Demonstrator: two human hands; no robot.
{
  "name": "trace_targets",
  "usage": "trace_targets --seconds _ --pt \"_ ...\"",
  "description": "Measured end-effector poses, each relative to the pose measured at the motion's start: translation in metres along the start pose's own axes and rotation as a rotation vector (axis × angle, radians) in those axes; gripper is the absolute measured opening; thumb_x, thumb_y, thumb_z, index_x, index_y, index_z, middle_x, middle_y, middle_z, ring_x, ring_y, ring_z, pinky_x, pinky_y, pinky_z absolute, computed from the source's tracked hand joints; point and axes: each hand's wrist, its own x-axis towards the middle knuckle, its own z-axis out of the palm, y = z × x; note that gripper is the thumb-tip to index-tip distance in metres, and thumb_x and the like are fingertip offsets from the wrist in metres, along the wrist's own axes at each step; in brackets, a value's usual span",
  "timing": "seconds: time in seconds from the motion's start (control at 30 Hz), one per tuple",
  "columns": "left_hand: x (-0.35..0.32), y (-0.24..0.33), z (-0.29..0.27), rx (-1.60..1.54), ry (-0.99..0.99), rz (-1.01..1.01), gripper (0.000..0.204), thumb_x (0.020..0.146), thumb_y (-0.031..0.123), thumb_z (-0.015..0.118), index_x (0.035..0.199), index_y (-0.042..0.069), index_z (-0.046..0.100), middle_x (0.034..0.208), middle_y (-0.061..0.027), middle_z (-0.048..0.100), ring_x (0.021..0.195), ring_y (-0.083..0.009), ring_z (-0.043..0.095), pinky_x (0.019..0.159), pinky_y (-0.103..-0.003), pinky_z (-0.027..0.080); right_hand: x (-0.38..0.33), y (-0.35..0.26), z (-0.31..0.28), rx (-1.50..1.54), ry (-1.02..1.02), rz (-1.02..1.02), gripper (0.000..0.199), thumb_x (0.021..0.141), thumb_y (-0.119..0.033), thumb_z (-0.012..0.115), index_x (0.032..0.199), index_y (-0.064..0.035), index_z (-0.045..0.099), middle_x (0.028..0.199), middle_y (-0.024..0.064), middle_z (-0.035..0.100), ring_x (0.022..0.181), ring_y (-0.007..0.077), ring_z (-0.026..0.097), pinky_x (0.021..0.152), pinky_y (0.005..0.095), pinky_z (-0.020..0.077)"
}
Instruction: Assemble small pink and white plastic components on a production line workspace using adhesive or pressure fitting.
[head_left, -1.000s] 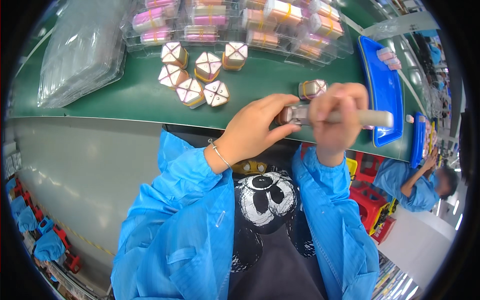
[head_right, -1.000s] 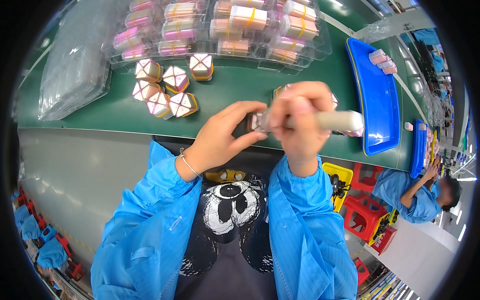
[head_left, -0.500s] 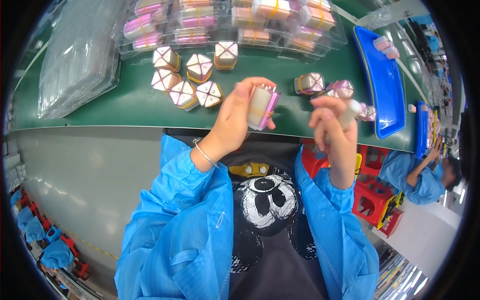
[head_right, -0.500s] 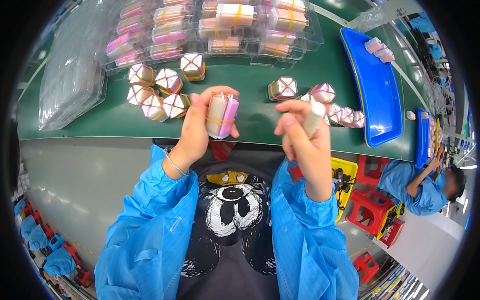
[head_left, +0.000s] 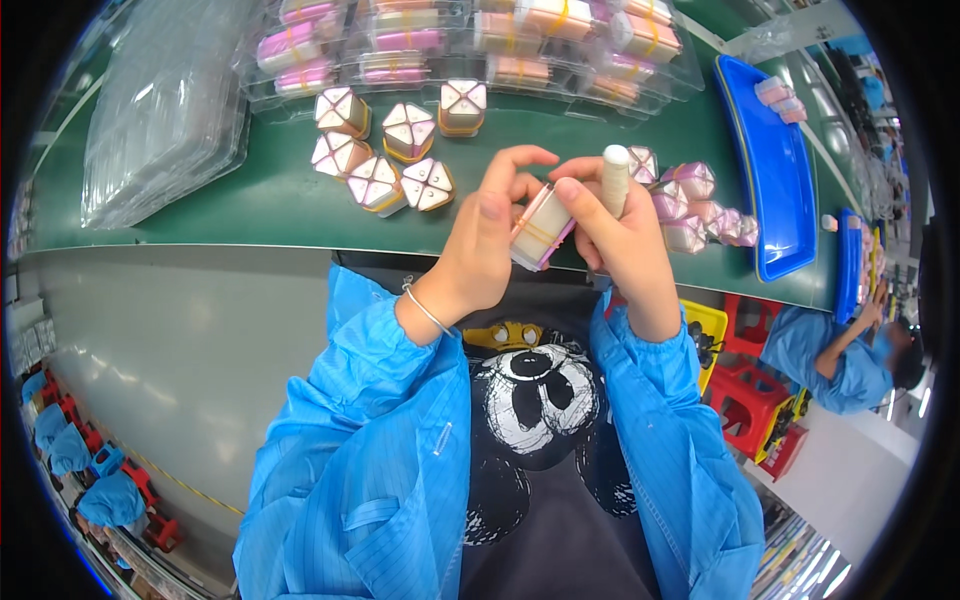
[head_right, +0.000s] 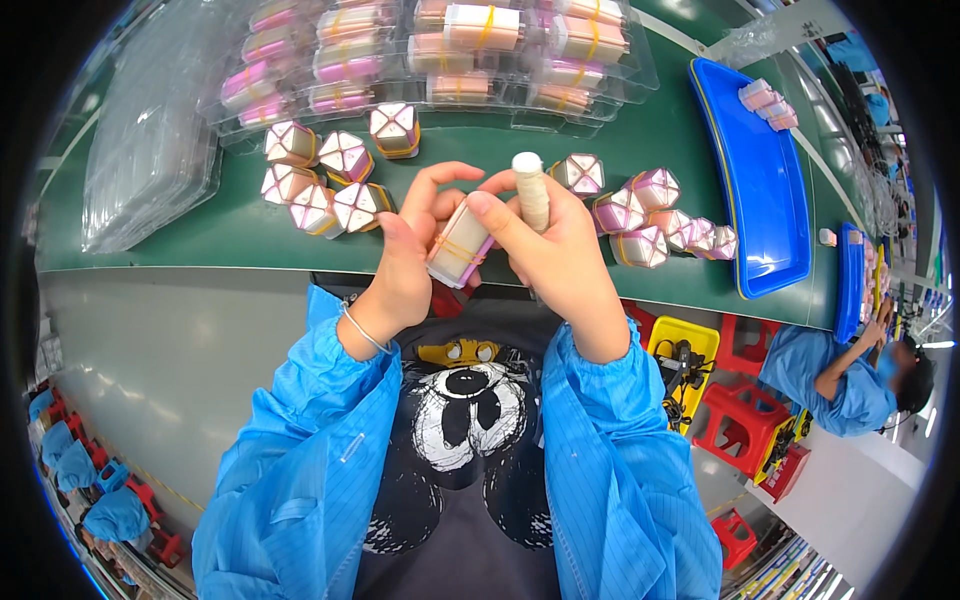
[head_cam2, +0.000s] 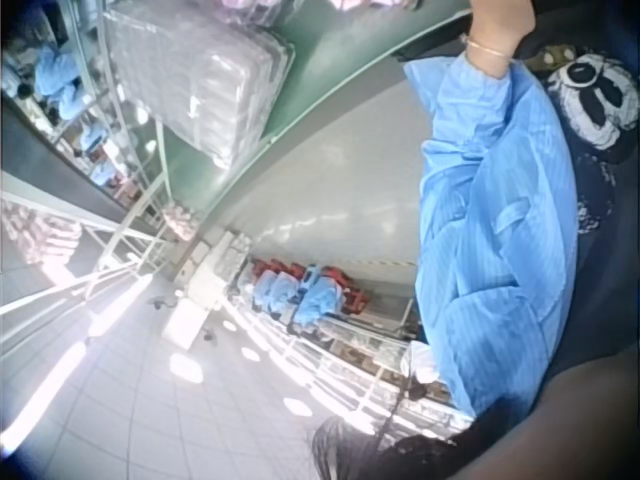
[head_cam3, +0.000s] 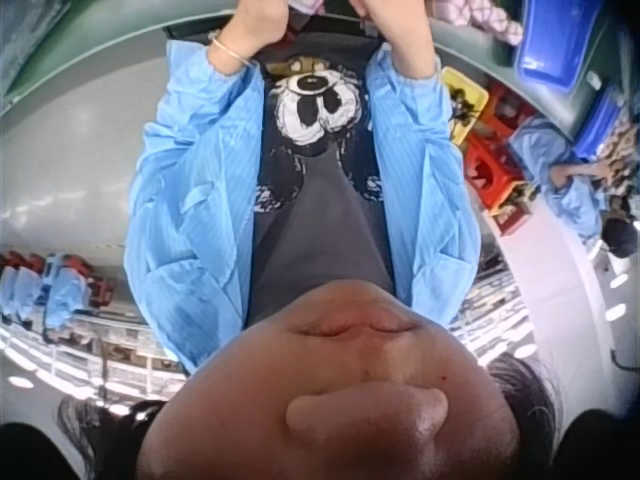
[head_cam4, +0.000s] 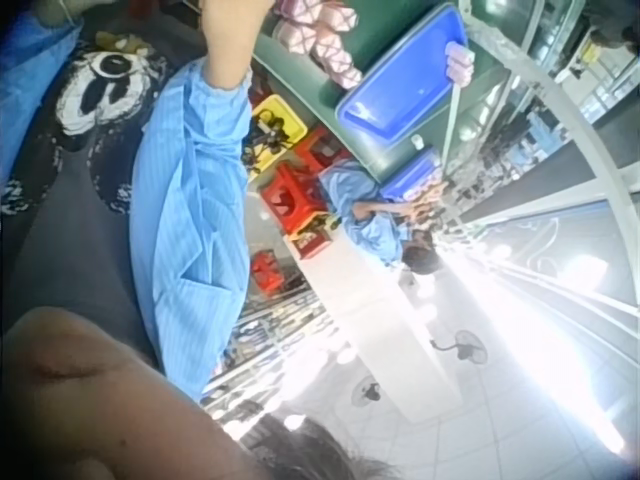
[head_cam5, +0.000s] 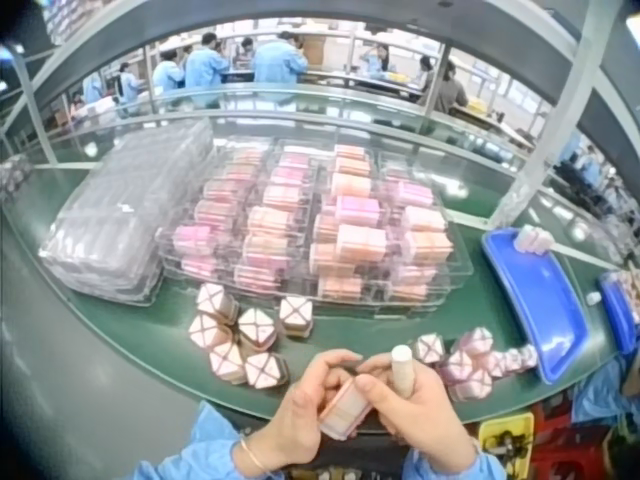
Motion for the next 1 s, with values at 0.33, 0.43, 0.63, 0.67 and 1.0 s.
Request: trace_targets --seconds 0.33,0.43,0.63,0.67,1.0 --pt "0.002 0.008 -0.008 0.016 -0.121 -0.054 0.039 0.095 0.016 0.053 0.126 0.003 0.033 0.118 -0.0132 0.051 0.105 -0.0206 0.057 0.086 -0.033 0.05 0.001 0.005 -0.01 0.08 0.085 -0.071 0.026 0.09 -0.016 0.064 0.11 -0.0011 0.055 0.077 0.0006 0.06 0.043 0.0018 0.042 0.038 0.019 0.0299" --pt "-0.001 0.001 -0.006 0.152 -0.076 0.101 0.041 0.089 0.006 0.061 0.119 0.004 0.033 0.122 -0.0166 0.049 0.108 -0.0239 0.056 0.089 -0.034 0.049 -0.005 0.0 -0.004 0.1 0.13 -0.141 0.024 0.093 -0.017 0.059 0.111 -0.0013 0.055 0.081 0.0038 0.061 0.044 0.0017 0.042 0.038 0.0187 0.0304" --pt "-0.007 0.014 0.002 0.845 -0.044 0.188 0.05 0.075 0.006 0.074 0.118 0.007 0.049 0.11 -0.0135 0.059 0.098 -0.0288 0.061 0.082 -0.035 0.05 -0.014 0.004 -0.019 0.374 0.154 -0.696 0.032 0.1 -0.033 0.041 0.106 -0.0018 0.049 0.073 0.0119 0.058 0.042 0.008 0.042 0.037 0.0205 0.0314" --pt "-0.006 0.01 0.004 0.846 -0.001 0.257 0.05 0.07 0.006 0.076 0.116 0.008 0.056 0.106 -0.0109 0.06 0.095 -0.0305 0.061 0.079 -0.036 0.05 -0.014 0.004 -0.018 0.381 0.151 -0.719 0.034 0.1 -0.035 0.04 0.105 -0.0019 0.047 0.072 0.0126 0.057 0.041 0.0088 0.042 0.036 0.0209 0.0315" --pt "-0.007 0.005 0.0 0.868 -0.014 0.304 0.052 0.07 0.005 0.075 0.116 0.008 0.054 0.108 -0.0109 0.06 0.095 -0.0305 0.061 0.078 -0.036 0.05 -0.011 0.0 -0.004 0.31 0.077 -0.74 0.044 0.096 -0.046 0.047 0.101 -0.0025 0.046 0.068 0.0123 0.055 0.044 0.0099 0.042 0.038 0.0212 0.0328"
